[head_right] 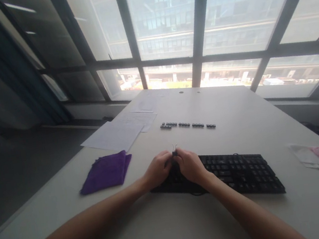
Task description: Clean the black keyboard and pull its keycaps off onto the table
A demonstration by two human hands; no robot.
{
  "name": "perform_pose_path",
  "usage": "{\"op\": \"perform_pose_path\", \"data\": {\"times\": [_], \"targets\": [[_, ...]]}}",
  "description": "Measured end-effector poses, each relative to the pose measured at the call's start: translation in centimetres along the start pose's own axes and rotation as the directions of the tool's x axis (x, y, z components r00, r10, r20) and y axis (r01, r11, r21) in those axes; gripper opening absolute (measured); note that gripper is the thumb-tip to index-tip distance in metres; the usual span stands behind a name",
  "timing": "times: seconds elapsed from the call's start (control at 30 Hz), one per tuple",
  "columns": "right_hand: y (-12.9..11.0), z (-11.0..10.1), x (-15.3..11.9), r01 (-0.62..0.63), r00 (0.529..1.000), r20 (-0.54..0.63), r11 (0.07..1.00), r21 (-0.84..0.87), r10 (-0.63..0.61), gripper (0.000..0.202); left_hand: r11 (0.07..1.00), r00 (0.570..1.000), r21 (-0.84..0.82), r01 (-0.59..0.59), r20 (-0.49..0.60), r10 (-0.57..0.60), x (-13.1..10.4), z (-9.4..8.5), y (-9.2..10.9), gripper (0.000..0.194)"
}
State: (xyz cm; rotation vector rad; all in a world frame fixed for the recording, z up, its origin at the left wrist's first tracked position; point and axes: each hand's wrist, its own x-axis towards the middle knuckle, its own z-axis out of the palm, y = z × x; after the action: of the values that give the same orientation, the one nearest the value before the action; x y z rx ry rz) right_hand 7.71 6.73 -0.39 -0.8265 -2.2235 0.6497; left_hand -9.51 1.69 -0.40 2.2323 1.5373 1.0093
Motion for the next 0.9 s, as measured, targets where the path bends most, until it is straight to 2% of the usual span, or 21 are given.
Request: {"op": "perform_pose_path", "data": {"times": [0.13, 0.2, 0.4, 0.63, 0.77, 0.9], "targets": [[0.0, 0.2, -0.7, 0.122, 0.992, 0.000, 0.987, -0.105, -0.123, 0.016, 0.999, 0.999, 0.032, -0.034, 0.004, 0.034, 0.0, -0.2, 0.4, 0.016], [0.1, 0.1, -0.8, 0.125, 0.992, -0.012, 0.988, -0.087, -0.127, 0.017, 0.997, 0.999, 0.051, -0.052, 0.014, 0.052, 0.0, -0.2, 0.6, 0.016], [0.5, -0.1, -0.2, -0.064, 0.994, -0.079, 0.985, 0.159, 0.077, 0.013, 0.998, 0.998, 0.055, -0.040, 0.054, 0.037, 0.1, -0.3, 0.5, 0.003], [0.8, -0.3, 0.2, -0.187, 0.975, -0.049, 0.917, 0.352, 0.218, 0.013, 0.998, 0.998, -0.046, 0.031, 0.053, -0.029, 0.5, 0.0, 0.0, 0.013], [0.8, -0.4, 0.3, -0.200, 0.969, -0.038, 0.873, 0.445, 0.242, 0.014, 0.997, 1.000, -0.079, 0.010, 0.020, -0.008, 0.3, 0.1, -0.2, 0.019], [0.8, -0.3, 0.1, -0.162, 0.970, -0.089, 0.877, 0.453, 0.225, 0.013, 0.999, 0.998, -0.042, -0.009, -0.055, 0.007, 0.2, 0.1, -0.2, 0.030]]}}
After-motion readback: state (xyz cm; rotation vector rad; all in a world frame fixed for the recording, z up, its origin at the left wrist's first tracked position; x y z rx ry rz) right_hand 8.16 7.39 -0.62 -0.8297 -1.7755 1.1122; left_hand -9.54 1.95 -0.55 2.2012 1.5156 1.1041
